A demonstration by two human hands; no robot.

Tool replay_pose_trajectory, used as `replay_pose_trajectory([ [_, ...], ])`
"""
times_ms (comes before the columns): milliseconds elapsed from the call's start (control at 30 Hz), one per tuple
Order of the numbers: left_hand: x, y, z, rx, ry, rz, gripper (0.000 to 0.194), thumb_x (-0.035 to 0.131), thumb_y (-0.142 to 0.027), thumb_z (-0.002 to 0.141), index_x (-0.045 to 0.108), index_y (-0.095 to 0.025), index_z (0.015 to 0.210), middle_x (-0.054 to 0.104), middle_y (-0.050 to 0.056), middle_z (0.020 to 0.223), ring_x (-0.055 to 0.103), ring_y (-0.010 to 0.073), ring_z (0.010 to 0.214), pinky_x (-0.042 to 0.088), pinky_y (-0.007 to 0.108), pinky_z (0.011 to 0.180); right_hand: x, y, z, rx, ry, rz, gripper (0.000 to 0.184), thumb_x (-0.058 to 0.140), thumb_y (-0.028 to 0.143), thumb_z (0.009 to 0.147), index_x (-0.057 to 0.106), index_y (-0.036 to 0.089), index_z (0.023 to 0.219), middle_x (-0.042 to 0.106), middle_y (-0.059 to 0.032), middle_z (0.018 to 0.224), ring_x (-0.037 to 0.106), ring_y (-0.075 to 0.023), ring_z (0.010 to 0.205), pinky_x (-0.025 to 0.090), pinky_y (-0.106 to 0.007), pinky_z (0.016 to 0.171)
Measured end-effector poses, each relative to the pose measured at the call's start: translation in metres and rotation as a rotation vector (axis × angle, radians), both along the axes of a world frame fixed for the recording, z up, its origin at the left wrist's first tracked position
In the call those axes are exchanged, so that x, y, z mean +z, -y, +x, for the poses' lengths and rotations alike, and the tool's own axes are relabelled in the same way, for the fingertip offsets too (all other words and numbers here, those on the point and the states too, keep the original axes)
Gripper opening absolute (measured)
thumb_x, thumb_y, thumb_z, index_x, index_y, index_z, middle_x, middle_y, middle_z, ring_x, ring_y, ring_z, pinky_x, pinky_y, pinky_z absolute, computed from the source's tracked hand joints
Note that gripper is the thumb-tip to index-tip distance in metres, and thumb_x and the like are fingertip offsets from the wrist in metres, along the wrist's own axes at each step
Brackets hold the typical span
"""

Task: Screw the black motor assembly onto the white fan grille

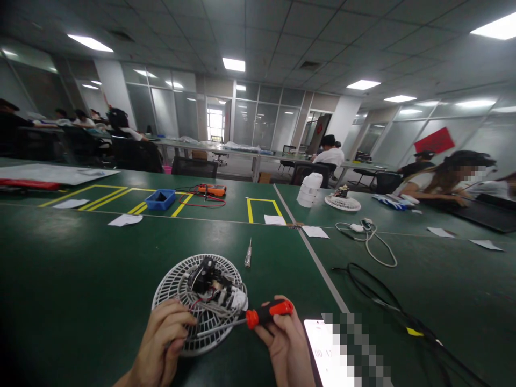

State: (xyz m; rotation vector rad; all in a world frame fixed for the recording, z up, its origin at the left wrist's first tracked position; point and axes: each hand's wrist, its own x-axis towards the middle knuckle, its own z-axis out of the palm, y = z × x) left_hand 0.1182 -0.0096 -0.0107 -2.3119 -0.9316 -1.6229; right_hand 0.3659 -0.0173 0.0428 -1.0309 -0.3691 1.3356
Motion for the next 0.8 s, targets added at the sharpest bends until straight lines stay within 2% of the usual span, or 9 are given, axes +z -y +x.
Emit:
replay_pose_trajectory([
  [267, -0.001, 0.001, 0.000, 0.002, 0.020, -0.028, 0.017, 0.040, -0.020, 0.101, 0.056, -0.022, 0.096, 0.073, 0.005, 0.092, 0.063, 0.0189, 0.102, 0.047, 0.040, 0.103, 0.002, 0.001, 0.001, -0.001, 0.012, 0.038, 0.040, 0.086, 0.033, 0.057, 0.069, 0.023, 0.092, 0.072, -0.0028, 0.087, 0.067, -0.0254, 0.085, 0.056, -0.044, 0.079],
  [567, 0.000, 0.000, 0.001, -0.011, 0.060, -0.106, 0.015, 0.045, -0.015, 0.098, 0.057, -0.021, 0.094, 0.071, 0.005, 0.094, 0.061, 0.0193, 0.104, 0.047, 0.037, 0.100, -0.009, 0.000, 0.005, 0.004, 0.017, 0.094, 0.040, 0.084, 0.034, 0.064, 0.069, 0.025, 0.100, 0.072, -0.0036, 0.092, 0.068, -0.0285, 0.093, 0.054, -0.053, 0.088],
  [800, 0.010, 0.000, 0.002, 0.007, 0.088, -0.105, 0.017, 0.047, -0.009, 0.095, 0.059, -0.020, 0.100, 0.070, 0.004, 0.093, 0.060, 0.0178, 0.102, 0.049, 0.032, 0.094, -0.015, -0.001, 0.003, -0.008, 0.019, 0.101, 0.043, 0.086, 0.034, 0.065, 0.069, 0.026, 0.104, 0.073, -0.0046, 0.096, 0.069, -0.0300, 0.098, 0.053, -0.056, 0.093],
])
